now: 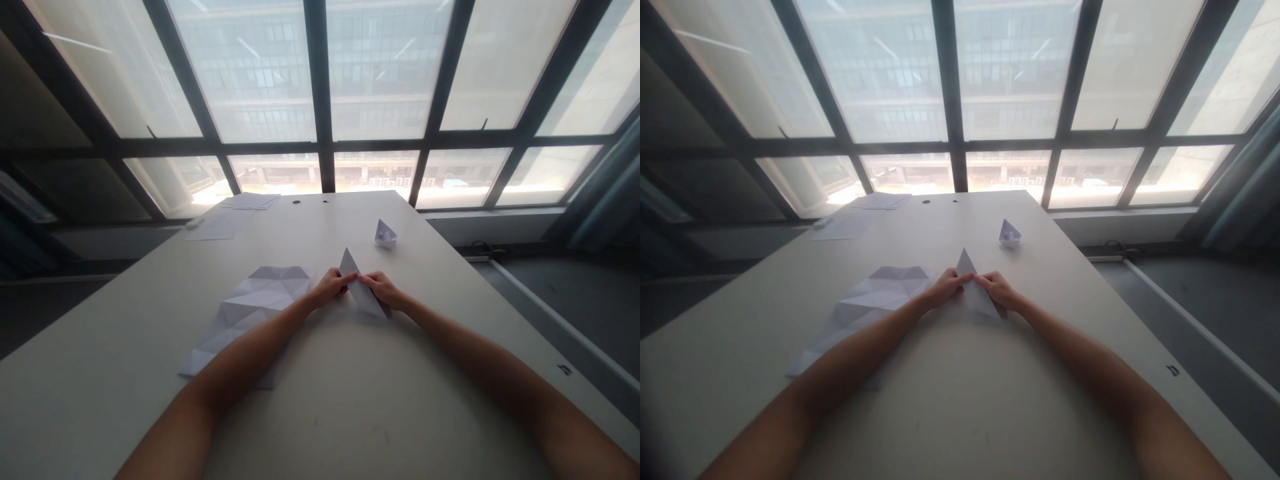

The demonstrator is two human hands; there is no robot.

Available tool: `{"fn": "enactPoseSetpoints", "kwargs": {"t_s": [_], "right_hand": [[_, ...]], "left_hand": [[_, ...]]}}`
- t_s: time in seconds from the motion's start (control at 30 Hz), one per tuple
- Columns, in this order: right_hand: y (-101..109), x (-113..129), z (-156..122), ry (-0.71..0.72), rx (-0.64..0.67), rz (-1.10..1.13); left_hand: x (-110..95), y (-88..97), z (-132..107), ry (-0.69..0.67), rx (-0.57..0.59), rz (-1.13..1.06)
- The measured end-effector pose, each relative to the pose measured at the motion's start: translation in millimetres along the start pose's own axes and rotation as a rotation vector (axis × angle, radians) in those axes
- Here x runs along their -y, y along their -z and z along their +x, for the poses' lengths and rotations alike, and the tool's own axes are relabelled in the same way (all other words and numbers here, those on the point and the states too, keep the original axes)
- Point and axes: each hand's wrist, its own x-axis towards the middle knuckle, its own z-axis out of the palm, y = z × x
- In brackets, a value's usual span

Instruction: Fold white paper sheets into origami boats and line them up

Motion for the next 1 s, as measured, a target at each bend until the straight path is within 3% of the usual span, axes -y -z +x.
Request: {"fn": "enactPoseSetpoints", "kwargs": {"t_s": [0.13, 0.23, 0.4, 0.63, 0.87, 1.0], "right_hand": [[1, 1, 0, -0.003, 0.012, -0.013], [1, 1, -1, -0.019, 0.103, 0.007], [-2, 3, -3, -0.146, 0.143, 0.085], [-4, 8, -6, -0.065, 0.042, 0.12], [-3, 18, -8, -0.114, 0.121, 0.013], [-1, 22, -10, -0.136, 0.143, -0.001]], "left_hand": [[2, -0.3, 1, 0.026, -0.05, -0.017], [5, -1.2, 3, 0.006, -0.097, -0.106], [7, -3.4, 6, -0.036, -0.169, -0.148], [-4, -2.0, -3, -0.087, 0.006, 0.063], [-1, -2.2, -1, -0.091, -0.085, 0.023], [6, -1.5, 7, -0.082, -0.208, -0.113]]}}
